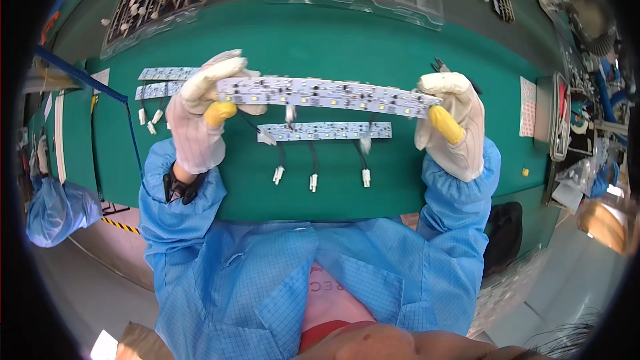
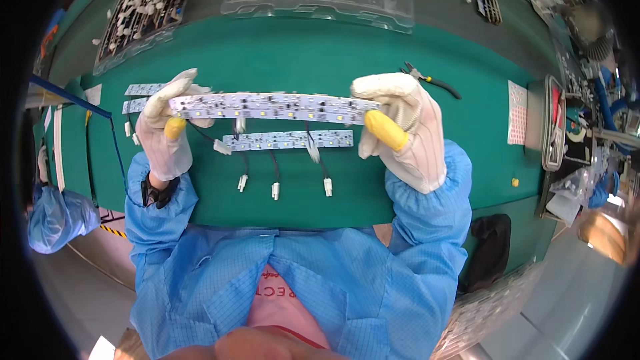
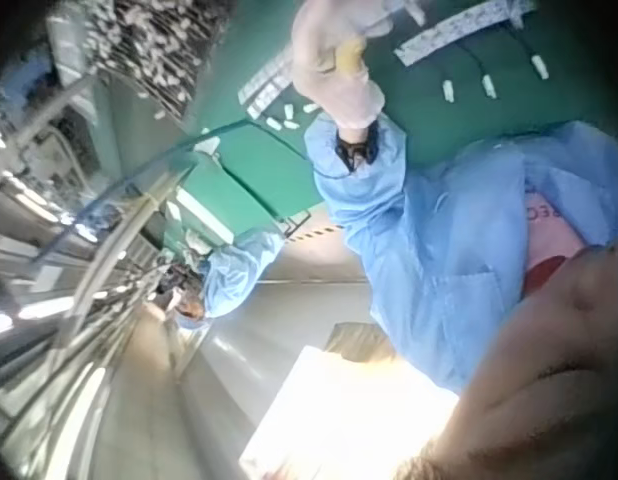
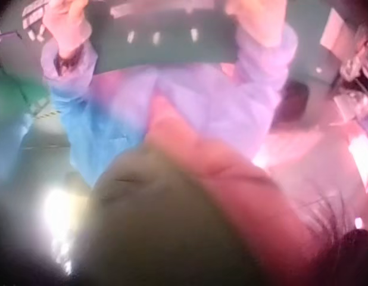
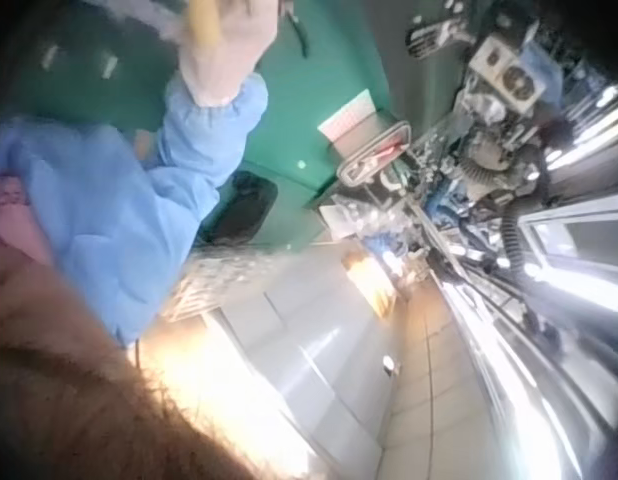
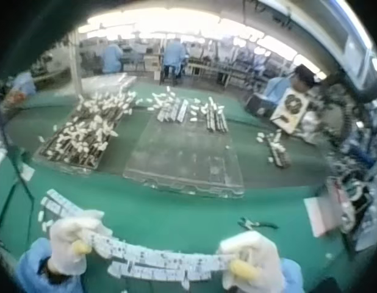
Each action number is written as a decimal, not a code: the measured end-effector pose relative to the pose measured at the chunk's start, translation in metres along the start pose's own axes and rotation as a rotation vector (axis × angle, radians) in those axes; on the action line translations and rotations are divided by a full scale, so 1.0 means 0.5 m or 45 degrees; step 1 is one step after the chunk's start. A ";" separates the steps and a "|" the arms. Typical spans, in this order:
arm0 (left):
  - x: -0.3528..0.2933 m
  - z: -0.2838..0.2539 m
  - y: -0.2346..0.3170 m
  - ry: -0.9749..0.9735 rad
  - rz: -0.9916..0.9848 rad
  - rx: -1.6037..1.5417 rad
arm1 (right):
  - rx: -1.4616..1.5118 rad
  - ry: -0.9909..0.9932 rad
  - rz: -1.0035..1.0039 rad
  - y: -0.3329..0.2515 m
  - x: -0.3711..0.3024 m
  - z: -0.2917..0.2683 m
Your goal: The recorder is assembling small electronic components onto white PCB strips using hand tools at a production workbench.
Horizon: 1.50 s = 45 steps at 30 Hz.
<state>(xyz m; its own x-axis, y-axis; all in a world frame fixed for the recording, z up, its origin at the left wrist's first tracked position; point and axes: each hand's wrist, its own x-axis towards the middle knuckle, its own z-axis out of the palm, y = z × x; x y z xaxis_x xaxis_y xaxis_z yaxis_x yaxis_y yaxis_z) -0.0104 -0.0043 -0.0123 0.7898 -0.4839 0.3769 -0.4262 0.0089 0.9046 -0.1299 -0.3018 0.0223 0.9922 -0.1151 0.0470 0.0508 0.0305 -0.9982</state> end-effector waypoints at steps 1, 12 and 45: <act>-0.008 -0.004 -0.008 0.010 -0.034 -0.086 | -0.003 -0.023 -0.025 0.004 0.001 -0.002; -0.009 0.005 -0.017 0.152 -0.059 -0.100 | 0.121 -0.094 0.086 -0.001 -0.004 -0.008; 0.008 -0.028 -0.005 -0.188 0.395 0.081 | 0.209 -0.107 -0.047 0.043 0.021 -0.016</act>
<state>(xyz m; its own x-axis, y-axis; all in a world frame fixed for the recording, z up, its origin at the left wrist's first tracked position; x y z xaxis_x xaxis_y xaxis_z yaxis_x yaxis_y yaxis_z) 0.0002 0.0060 -0.0103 0.5478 -0.5883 0.5948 -0.6662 0.1233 0.7355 -0.1195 -0.3104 0.0009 0.9950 -0.0361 0.0928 0.0980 0.1900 -0.9769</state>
